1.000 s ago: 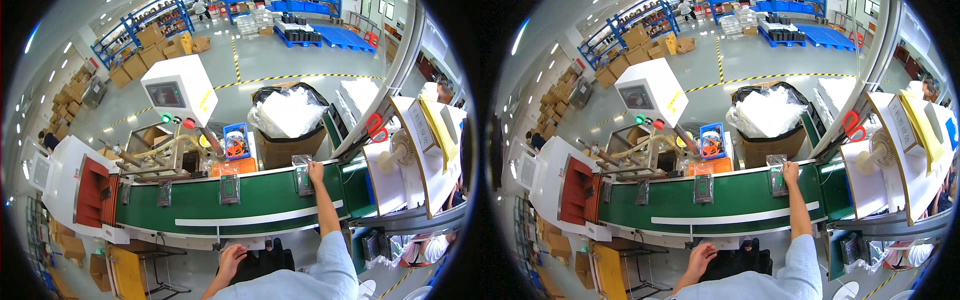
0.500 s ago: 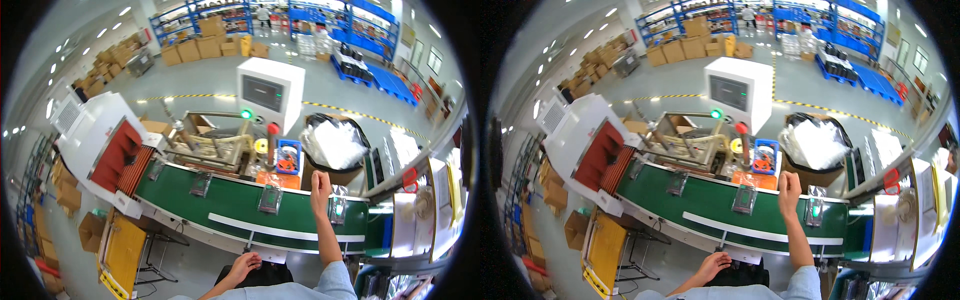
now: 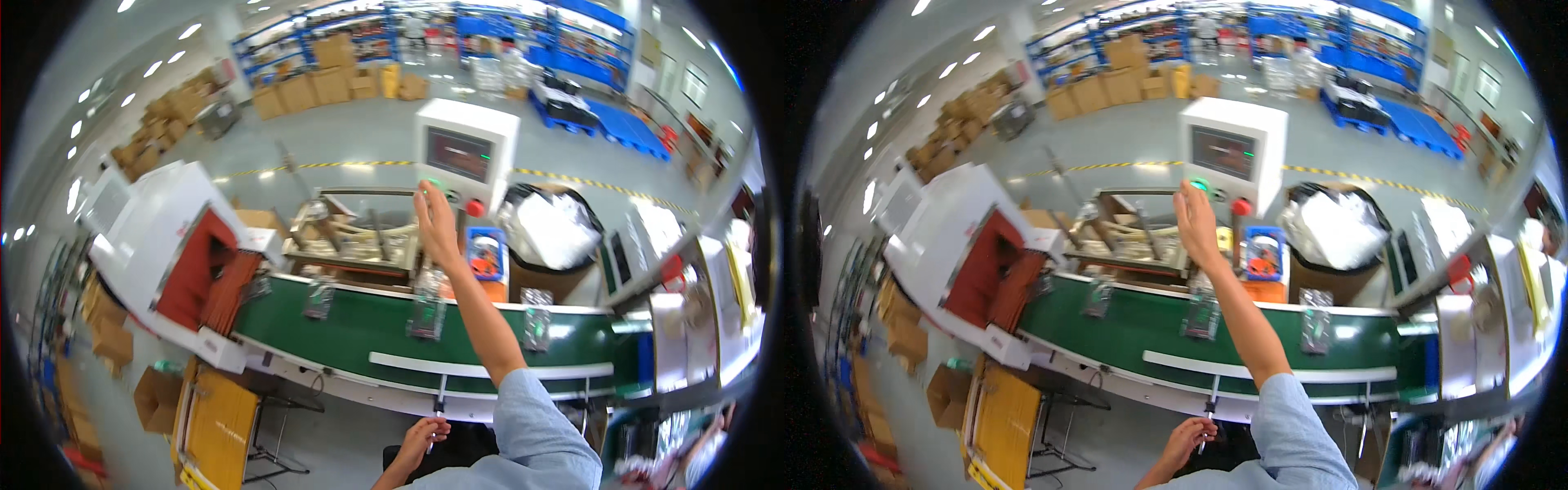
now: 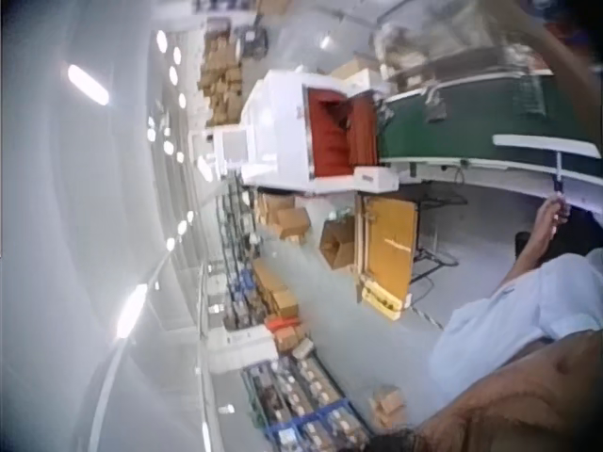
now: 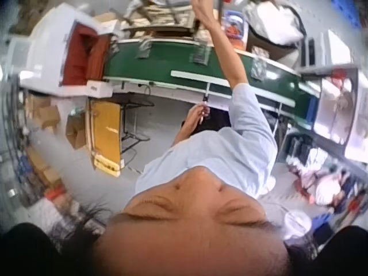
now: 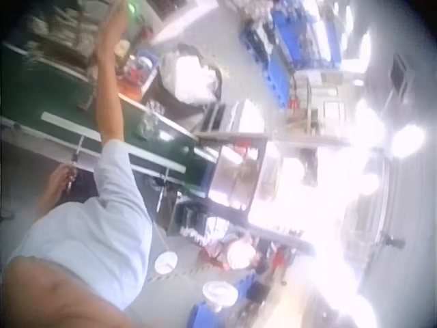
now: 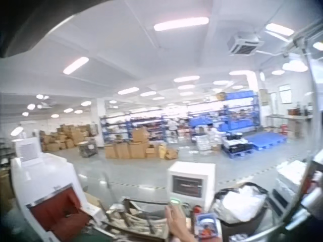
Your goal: The person places small green circuit boards into clear plastic bags and positions them on a moving conveyor belt. They repeatedly pick up boards, insert them into bags, and place the bags on the belt for downstream processing.
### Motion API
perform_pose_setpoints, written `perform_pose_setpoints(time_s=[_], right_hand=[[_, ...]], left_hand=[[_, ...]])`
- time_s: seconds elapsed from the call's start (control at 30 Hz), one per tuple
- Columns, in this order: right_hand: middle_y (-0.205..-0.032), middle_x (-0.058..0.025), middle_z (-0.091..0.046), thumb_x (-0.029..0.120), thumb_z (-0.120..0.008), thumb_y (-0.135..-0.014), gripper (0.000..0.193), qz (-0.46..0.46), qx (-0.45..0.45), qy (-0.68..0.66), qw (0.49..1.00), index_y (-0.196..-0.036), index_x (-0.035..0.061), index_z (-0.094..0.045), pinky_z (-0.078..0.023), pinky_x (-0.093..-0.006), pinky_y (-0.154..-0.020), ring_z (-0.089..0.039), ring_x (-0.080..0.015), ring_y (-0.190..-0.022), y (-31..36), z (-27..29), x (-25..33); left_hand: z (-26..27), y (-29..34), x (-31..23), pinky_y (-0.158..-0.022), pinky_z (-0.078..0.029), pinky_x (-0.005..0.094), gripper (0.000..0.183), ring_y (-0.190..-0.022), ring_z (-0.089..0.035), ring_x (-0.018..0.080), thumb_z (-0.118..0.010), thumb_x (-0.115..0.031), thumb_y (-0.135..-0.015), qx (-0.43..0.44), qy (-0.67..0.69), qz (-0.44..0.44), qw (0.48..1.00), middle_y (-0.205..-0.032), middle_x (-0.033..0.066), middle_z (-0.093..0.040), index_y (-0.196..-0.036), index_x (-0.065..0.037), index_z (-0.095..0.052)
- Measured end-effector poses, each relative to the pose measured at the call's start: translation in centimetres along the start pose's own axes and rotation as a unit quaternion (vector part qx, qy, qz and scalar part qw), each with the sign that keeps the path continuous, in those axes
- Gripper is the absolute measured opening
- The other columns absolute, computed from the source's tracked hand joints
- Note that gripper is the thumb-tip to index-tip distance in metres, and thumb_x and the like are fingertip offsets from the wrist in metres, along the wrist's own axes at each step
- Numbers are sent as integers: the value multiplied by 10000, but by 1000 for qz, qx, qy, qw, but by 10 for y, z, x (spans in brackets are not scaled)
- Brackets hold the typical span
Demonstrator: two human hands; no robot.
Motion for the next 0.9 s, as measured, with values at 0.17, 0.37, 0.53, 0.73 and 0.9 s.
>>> perform_pose_setpoints(time_s=[0.17,0.37,0.53,0.73,0.9], right_hand=[[-811,-93,-544,129,-495,-882,140,-231,-17,-22,972,-903,-4,-535,-426,-294,-665,-517,-189,-728,171,165,-3],[-843,-63,-621,186,-533,-869,240,-462,-242,103,847,-1039,33,-606,-475,-253,-665,-573,-92,-732,450,400,7],[-941,-117,-621,240,-638,-778,437,-571,-411,261,661,-1128,-3,-540,-487,-294,-670,-597,-171,-803,651,579,33],[-1229,-141,-450,391,-647,-725,742,-535,-629,116,552,-1301,42,-336,-377,-312,-821,-443,-221,-1060,714,692,-19],[-1108,-90,-546,245,-628,-780,533,-532,-581,-97,608,-1198,-20,-429,-401,-283,-808,-520,-172,-950,695,718,-47]], left_hand=[[-42,-35,9,-776,-480,306,211,-853,-593,197,-464,-122,-876,105,-119,73,985,-944,131,-604,-1021,11,-539],[-173,-79,56,-772,-476,309,224,-873,-595,203,-480,-105,-852,300,-275,141,903,-951,136,-607,-1033,11,-540],[-308,-69,173,-875,-423,295,352,-1042,-524,183,-533,-131,-843,463,-433,190,750,-1128,116,-535,-1175,-27,-483],[-428,-165,418,-951,-359,365,927,-1225,-343,272,-680,-371,-705,483,-532,87,690,-1342,193,-320,-1367,21,-163],[-473,-178,493,-897,-404,337,897,-1106,-468,252,-721,-320,-645,380,-575,219,690,-1234,203,-437,-1300,60,-242]])
Point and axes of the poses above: each hand's wrist, its own y-axis away from the middle knuckle, its own z-axis out of the back of the hand, x = y × z, the point moved 4 cm from there along -y, towards the middle knuckle
